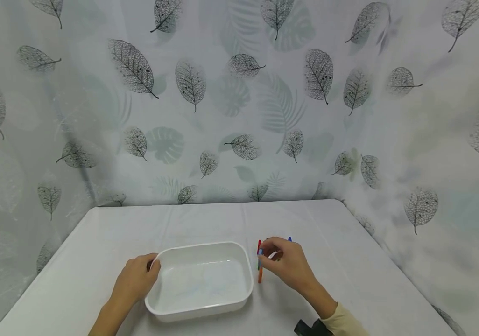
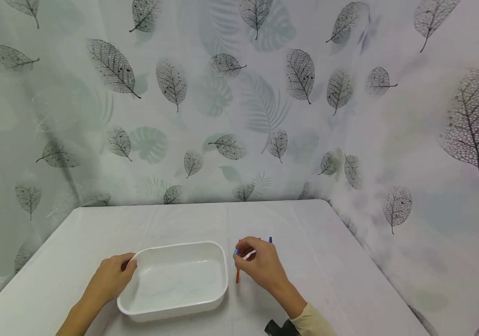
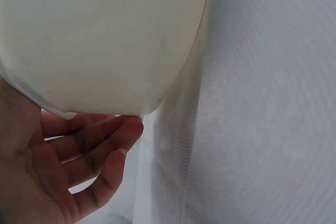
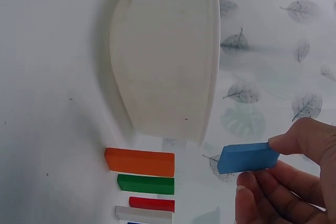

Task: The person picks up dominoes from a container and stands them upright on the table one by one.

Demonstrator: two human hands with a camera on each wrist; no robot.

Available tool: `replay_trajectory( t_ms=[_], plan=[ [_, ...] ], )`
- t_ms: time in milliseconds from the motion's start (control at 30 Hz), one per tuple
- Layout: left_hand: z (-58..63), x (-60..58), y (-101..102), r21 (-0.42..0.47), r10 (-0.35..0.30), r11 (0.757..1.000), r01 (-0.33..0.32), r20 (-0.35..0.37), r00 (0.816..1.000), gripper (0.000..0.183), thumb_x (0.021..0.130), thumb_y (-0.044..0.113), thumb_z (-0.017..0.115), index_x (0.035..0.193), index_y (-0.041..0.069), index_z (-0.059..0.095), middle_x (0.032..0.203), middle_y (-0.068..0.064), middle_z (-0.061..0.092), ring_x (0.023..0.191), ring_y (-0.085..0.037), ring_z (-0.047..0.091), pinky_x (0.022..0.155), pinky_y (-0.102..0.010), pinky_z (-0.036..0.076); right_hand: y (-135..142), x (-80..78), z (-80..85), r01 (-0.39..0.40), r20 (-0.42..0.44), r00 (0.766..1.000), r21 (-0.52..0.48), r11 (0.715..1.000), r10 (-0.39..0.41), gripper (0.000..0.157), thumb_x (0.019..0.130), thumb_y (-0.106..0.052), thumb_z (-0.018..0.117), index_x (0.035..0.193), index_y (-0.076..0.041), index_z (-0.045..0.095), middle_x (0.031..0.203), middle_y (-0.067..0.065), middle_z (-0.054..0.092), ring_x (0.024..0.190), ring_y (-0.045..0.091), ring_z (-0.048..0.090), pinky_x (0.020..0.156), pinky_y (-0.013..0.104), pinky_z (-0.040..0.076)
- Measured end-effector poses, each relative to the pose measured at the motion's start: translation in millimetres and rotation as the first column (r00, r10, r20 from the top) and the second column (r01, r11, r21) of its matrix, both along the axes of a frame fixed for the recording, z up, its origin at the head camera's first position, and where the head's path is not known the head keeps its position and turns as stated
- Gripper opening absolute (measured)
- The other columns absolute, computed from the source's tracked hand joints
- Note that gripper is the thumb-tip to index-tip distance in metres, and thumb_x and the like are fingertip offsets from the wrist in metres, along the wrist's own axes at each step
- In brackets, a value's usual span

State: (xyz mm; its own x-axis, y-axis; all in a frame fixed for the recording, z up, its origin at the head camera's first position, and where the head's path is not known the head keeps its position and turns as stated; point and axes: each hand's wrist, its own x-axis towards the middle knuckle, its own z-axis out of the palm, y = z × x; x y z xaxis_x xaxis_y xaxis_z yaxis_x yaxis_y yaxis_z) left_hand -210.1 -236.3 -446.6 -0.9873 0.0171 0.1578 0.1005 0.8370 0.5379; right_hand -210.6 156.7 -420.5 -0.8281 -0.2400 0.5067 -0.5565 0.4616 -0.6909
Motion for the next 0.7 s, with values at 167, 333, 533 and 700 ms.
replay_trajectory(
  t_ms=[167,333,533,700],
  plan=[
    [0.7,-0.4,0,-0.001,-0.001,1.0,0.002,0.003,1.0,0.028,0.101,0.015,0.055,0.115,-0.001,0.074,0.09,-0.004,0.071,0.074,-0.02,0.057,0.065,-0.04,0.049,7,0.1,-5.3,0.003,-0.001,1.0,0.002,1.0,-0.003,0.02,0.085,-0.001,0.082,0.099,-0.01,0.073,0.09,-0.004,0.072,0.08,0.012,0.069,0.067,0.032,0.058],
    [0.3,-1.0,2,0.0,-0.002,1.0,0.002,0.012,1.0,0.029,0.101,0.014,0.056,0.116,-0.002,0.073,0.093,-0.007,0.072,0.076,-0.02,0.059,0.067,-0.041,0.052,14,1.1,-10.5,0.034,0.027,0.999,0.034,0.999,-0.035,0.022,0.083,-0.001,0.083,0.099,-0.013,0.073,0.089,-0.007,0.071,0.081,0.011,0.068,0.069,0.033,0.059],
    [1.6,-0.7,1,0.005,-0.006,1.0,0.006,0.022,1.0,0.028,0.101,0.014,0.056,0.115,-0.003,0.073,0.09,-0.005,0.071,0.074,-0.019,0.059,0.065,-0.04,0.051,19,1.1,-20.4,0.055,0.073,0.995,0.086,0.995,-0.062,0.019,0.084,-0.004,0.084,0.098,-0.012,0.074,0.089,-0.008,0.071,0.081,0.011,0.067,0.07,0.031,0.058],
    [3.0,-0.2,-1,0.008,-0.011,1.0,0.011,0.033,0.999,0.029,0.102,0.015,0.055,0.117,-0.003,0.072,0.091,-0.007,0.071,0.076,-0.02,0.059,0.066,-0.041,0.051,23,-2.1,-25.3,0.035,0.069,0.997,0.114,0.993,-0.043,0.019,0.084,-0.004,0.085,0.098,-0.01,0.073,0.09,-0.006,0.071,0.081,0.013,0.068,0.069,0.029,0.058]
  ],
)
